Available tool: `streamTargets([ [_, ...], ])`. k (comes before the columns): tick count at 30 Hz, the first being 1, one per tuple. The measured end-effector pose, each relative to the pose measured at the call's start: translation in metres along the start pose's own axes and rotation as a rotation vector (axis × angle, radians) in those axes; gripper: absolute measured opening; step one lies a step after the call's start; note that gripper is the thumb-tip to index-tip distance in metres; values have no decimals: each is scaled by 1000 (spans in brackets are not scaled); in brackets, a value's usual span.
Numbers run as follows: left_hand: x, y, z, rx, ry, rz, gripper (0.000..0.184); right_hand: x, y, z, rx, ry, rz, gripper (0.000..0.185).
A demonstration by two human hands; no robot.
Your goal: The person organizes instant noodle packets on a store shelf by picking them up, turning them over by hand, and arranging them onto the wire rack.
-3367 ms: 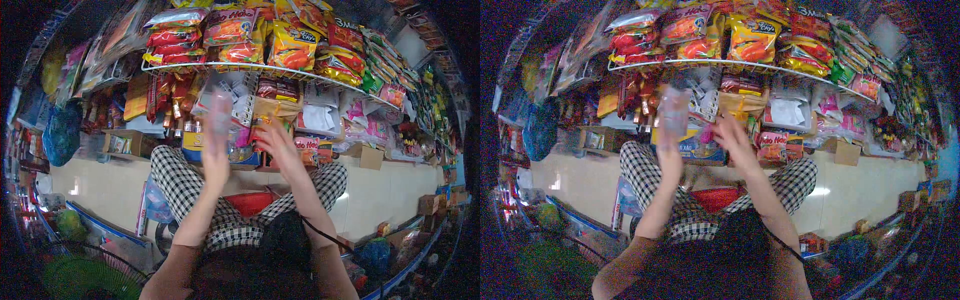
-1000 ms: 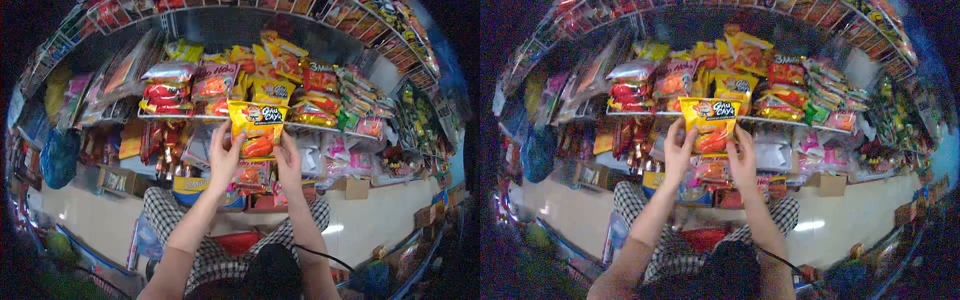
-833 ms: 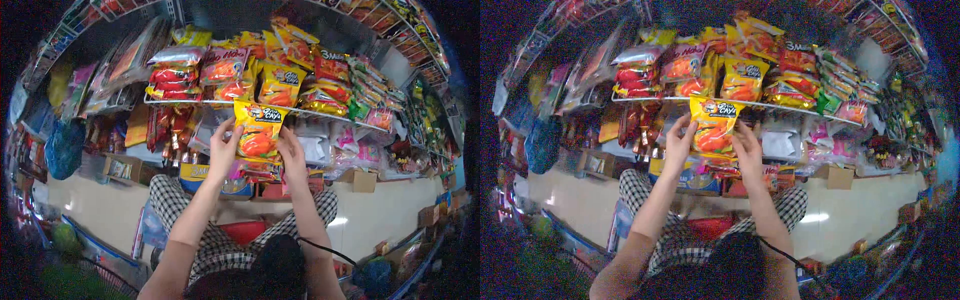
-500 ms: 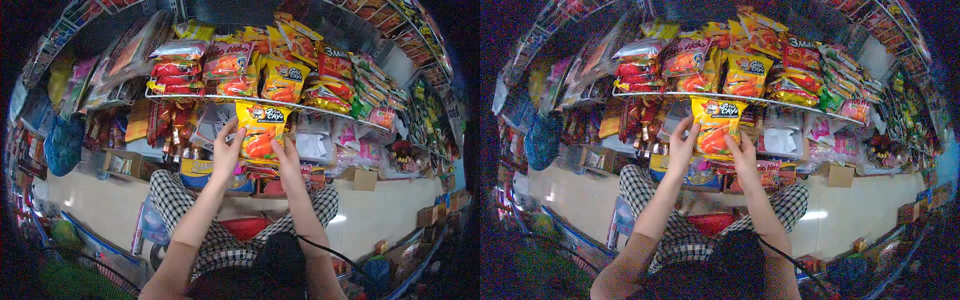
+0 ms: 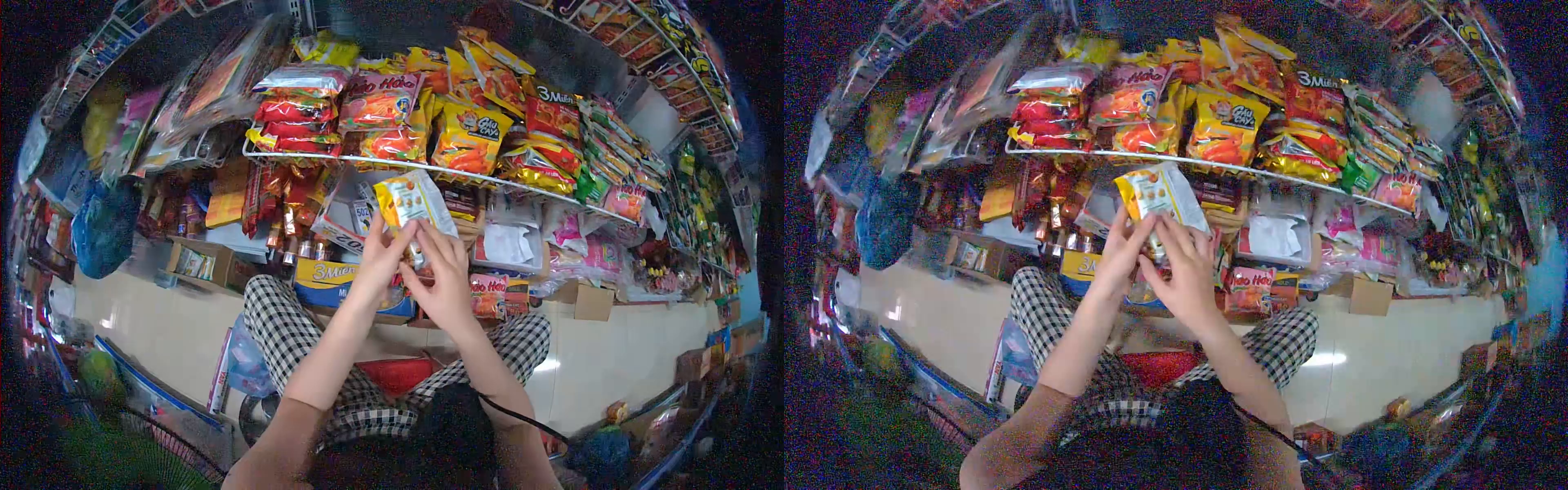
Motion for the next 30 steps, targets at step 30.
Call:
streamTargets([
  [30,-28,6,-5,-245,21,-211,70,-9,-33,-8,677,-202,870,33],
])
Point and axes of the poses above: each hand's wrist, its own z-axis towards the middle knuckle, its own x-axis out of the palm, y = z × x, the point moved 3 cm from there along z, towards the middle knuckle, and after that the axes turned 12 degrees about z, right-handed, at the moved point
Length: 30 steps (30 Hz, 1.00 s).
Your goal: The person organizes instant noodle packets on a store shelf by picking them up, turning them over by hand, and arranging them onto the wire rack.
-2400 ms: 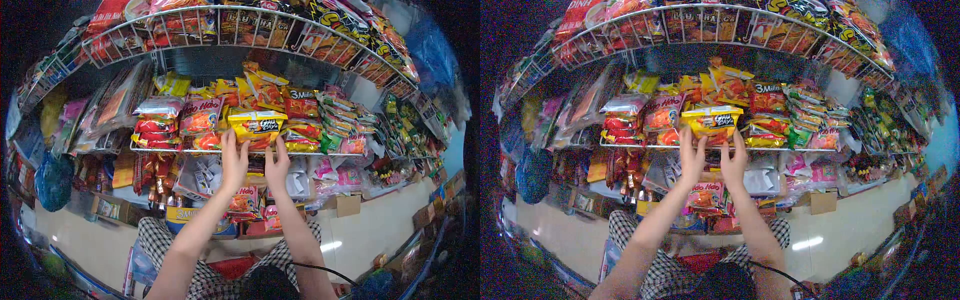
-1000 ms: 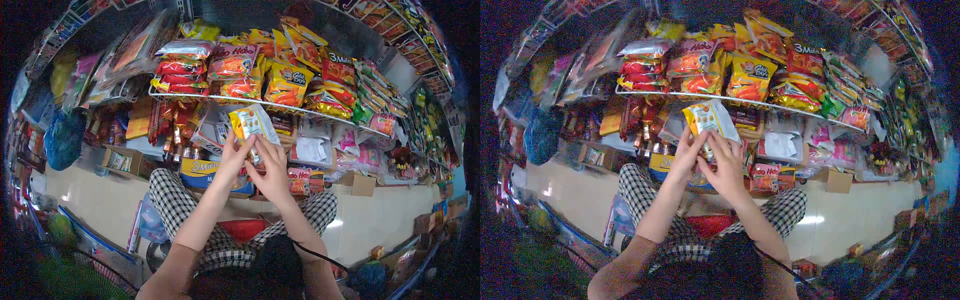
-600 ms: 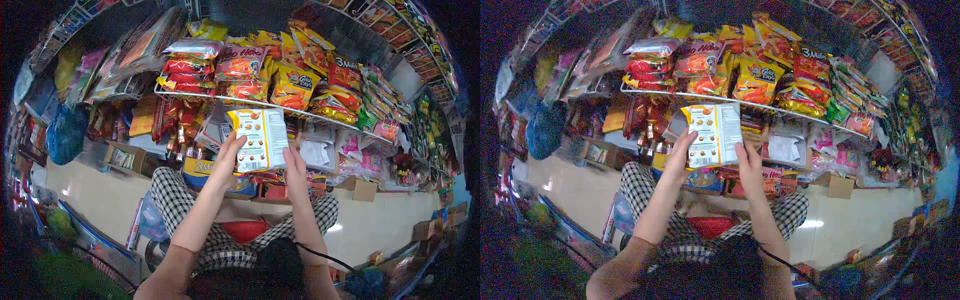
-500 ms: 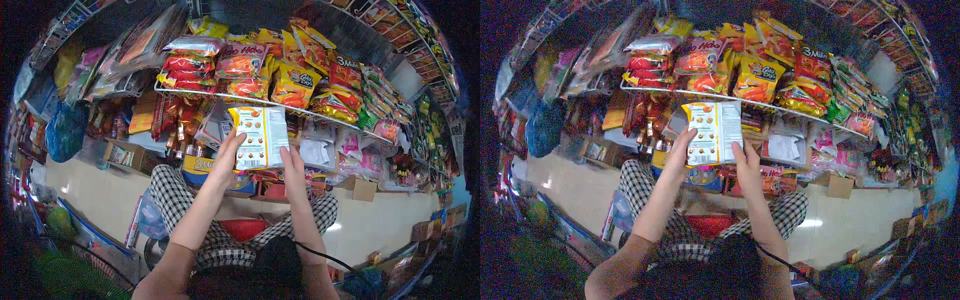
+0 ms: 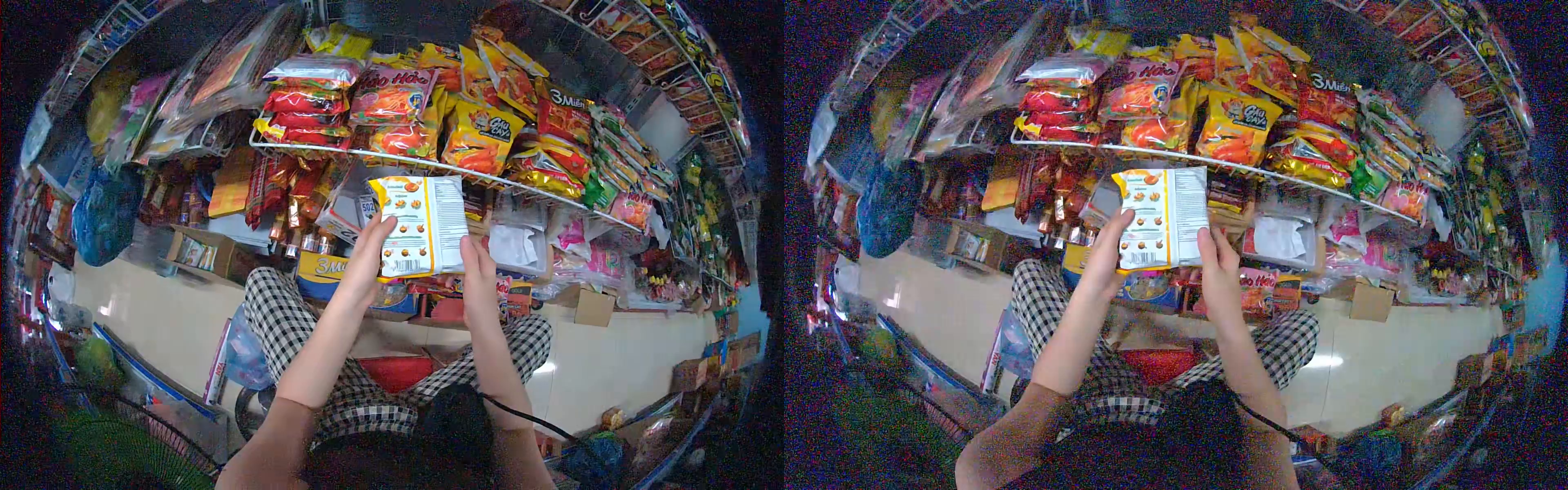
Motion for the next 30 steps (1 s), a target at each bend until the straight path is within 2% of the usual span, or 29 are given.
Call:
streamTargets([
  [9,5,-2,-3,26,19,-4,64,4,5,-3,-41,8,-34,30],
  [17,0,4,-5,-57,-88,-58,59,7,6,-7,-26,36,36,27],
  [21,6,-6,-12,-44,-51,-67,56,5,3,-6,-26,33,18,28],
  [24,7,-7,-16,-3,-50,-91,50,7,0,-6,55,73,0,33],
  [26,8,-14,-20,208,-125,51,45,16,10,-11,-275,-60,13,46],
  [27,10,-15,-22,204,-125,49,45,13,9,-10,-271,-63,11,46],
  [29,14,-26,-29,484,-234,335,44,8,7,-7,-393,62,-216,63],
  [30,17,-26,-33,515,-278,432,44,8,3,-6,-348,108,-303,65],
])
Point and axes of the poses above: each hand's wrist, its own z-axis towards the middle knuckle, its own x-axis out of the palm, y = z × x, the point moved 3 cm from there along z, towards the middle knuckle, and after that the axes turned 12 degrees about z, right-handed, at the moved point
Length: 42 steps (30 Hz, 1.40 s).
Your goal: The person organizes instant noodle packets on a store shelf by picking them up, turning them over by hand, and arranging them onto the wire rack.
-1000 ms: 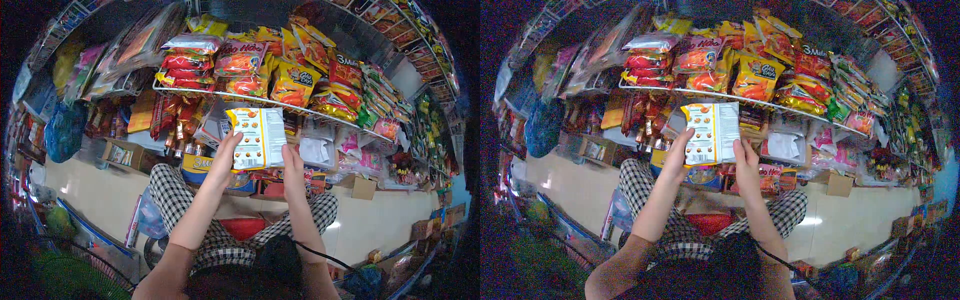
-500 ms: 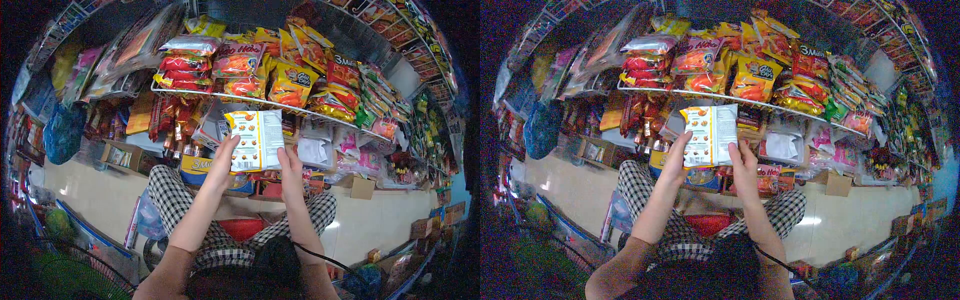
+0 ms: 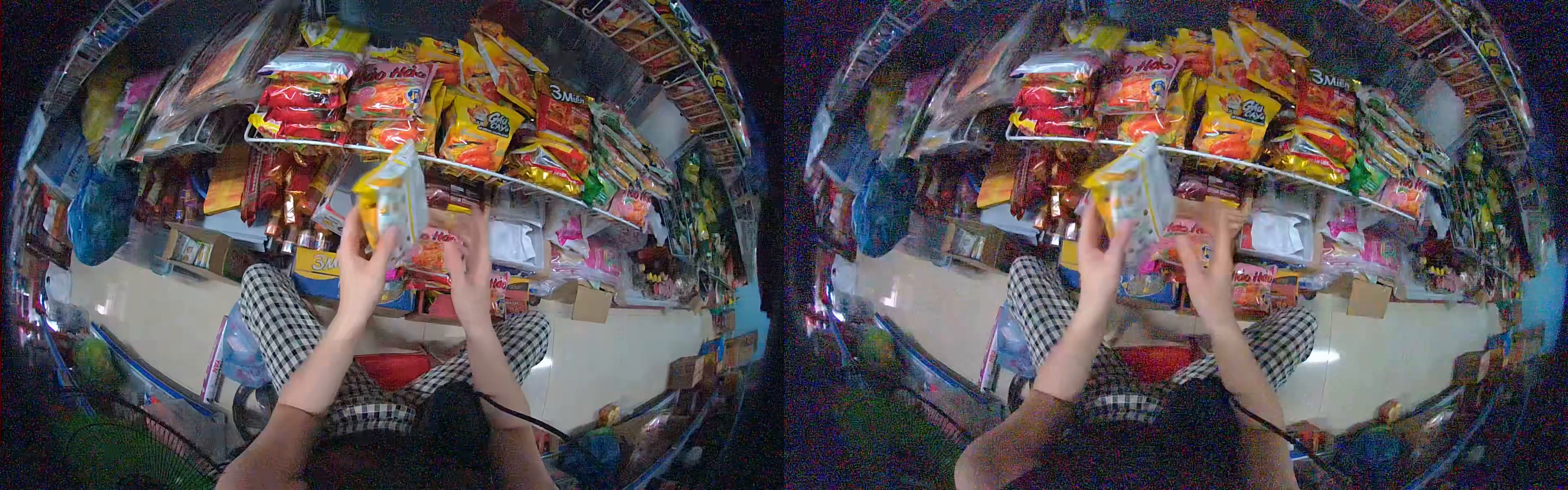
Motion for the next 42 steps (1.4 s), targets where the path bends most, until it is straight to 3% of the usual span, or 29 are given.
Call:
streamTargets([
  [1,4,6,-4,-6,1,1,44,3,-2,-3,6,-1,-1,65],
  [3,18,4,-13,232,162,207,45,18,-6,-11,157,195,456,68],
  [4,22,3,-23,317,218,406,45,17,-6,-9,163,192,455,68],
  [7,25,3,-35,356,233,462,45,7,-14,-2,464,-27,754,50],
  [11,20,6,-36,358,258,393,44,0,-18,-4,496,-21,691,42],
  [13,17,13,-34,89,303,183,43,3,-18,-3,507,-32,720,42],
  [14,18,8,-35,258,240,295,41,5,-18,-3,467,-58,780,43],
  [15,20,6,-38,258,241,298,41,7,-18,-3,428,-83,840,45],
  [17,24,-5,-47,439,194,592,41,9,-20,-3,406,-93,888,45],
  [22,20,3,-51,489,333,607,46,-3,-32,-4,408,-147,767,41],
  [23,19,4,-50,490,332,606,46,-3,-28,-4,407,-146,766,41],
  [25,4,4,-43,376,-29,411,50,-2,-19,-4,376,-195,942,37],
  [26,-2,3,-38,406,-102,584,64,-5,-21,-2,388,-173,961,39],
  [27,-1,1,-36,408,-101,584,64,-7,-22,-2,387,-174,962,39],
  [29,-1,6,-32,119,-39,141,76,-3,-25,-4,535,-67,1136,41],
  [30,0,13,-30,36,45,17,85,0,-27,-5,533,-62,1137,41],
  [31,3,14,-35,-118,132,-71,78,6,-28,-6,490,-41,1048,41],
  [33,6,22,-41,-130,149,-4,68,15,-26,-7,447,-15,958,43],
  [37,0,27,-40,-67,30,-57,53,18,-24,-13,553,-14,736,44],
  [39,-11,15,-36,55,3,313,46,14,-36,-11,457,-80,564,45],
  [41,-13,14,-36,-40,-17,268,43,12,-32,-11,445,-88,549,48],
  [42,-14,16,-35,80,-40,301,45,14,-19,-9,389,-21,544,49],
])
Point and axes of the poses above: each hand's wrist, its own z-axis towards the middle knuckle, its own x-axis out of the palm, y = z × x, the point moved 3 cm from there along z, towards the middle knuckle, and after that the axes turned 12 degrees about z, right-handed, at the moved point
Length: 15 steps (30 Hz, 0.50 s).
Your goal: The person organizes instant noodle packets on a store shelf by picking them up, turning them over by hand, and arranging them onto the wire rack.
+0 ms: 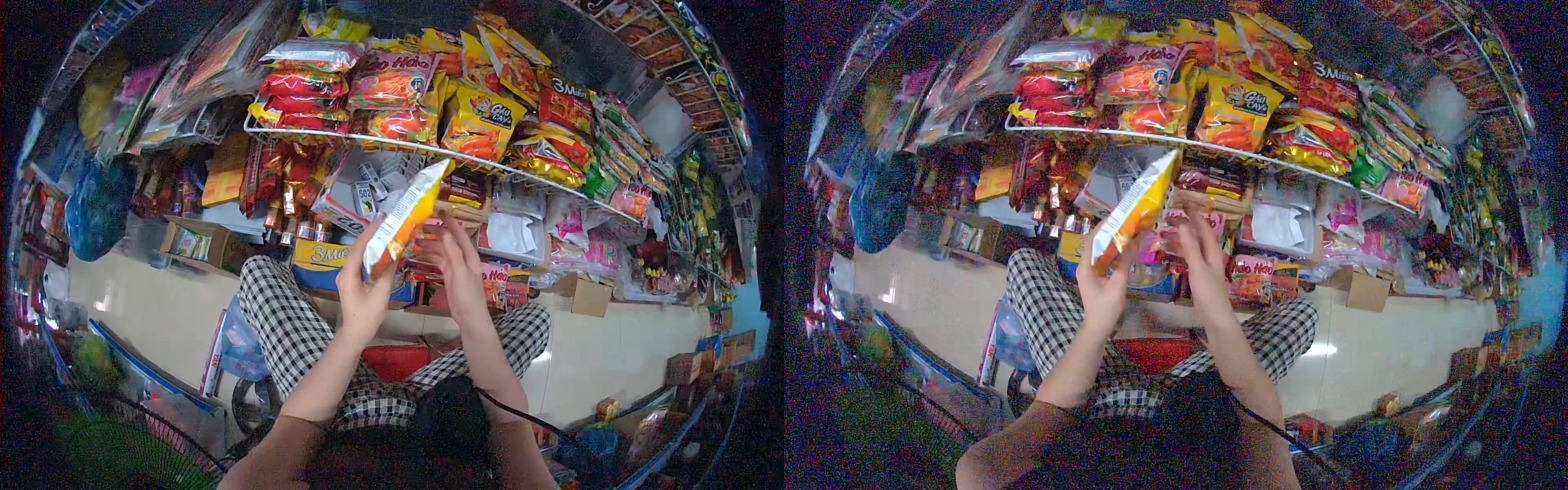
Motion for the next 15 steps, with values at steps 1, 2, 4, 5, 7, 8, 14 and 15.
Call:
streamTargets([
  [1,-1,0,0,116,-38,31,47,5,6,-2,-37,75,-19,51],
  [2,-1,-3,1,115,-39,31,47,2,6,-1,-37,75,-20,51],
  [4,-3,-14,1,194,-6,32,46,-2,5,-3,-125,174,-271,49],
  [5,-5,-13,2,192,-8,31,46,0,5,-6,-124,175,-272,49],
  [7,-7,-20,3,479,6,287,41,3,7,-10,-177,152,-183,45],
  [8,-7,-24,2,529,4,380,43,3,8,-10,-176,152,-184,45],
  [14,-2,-26,-5,678,71,655,51,13,19,-12,-25,-22,178,39],
  [15,-1,-27,-5,687,103,672,52,11,19,-11,-25,-23,177,39],
])
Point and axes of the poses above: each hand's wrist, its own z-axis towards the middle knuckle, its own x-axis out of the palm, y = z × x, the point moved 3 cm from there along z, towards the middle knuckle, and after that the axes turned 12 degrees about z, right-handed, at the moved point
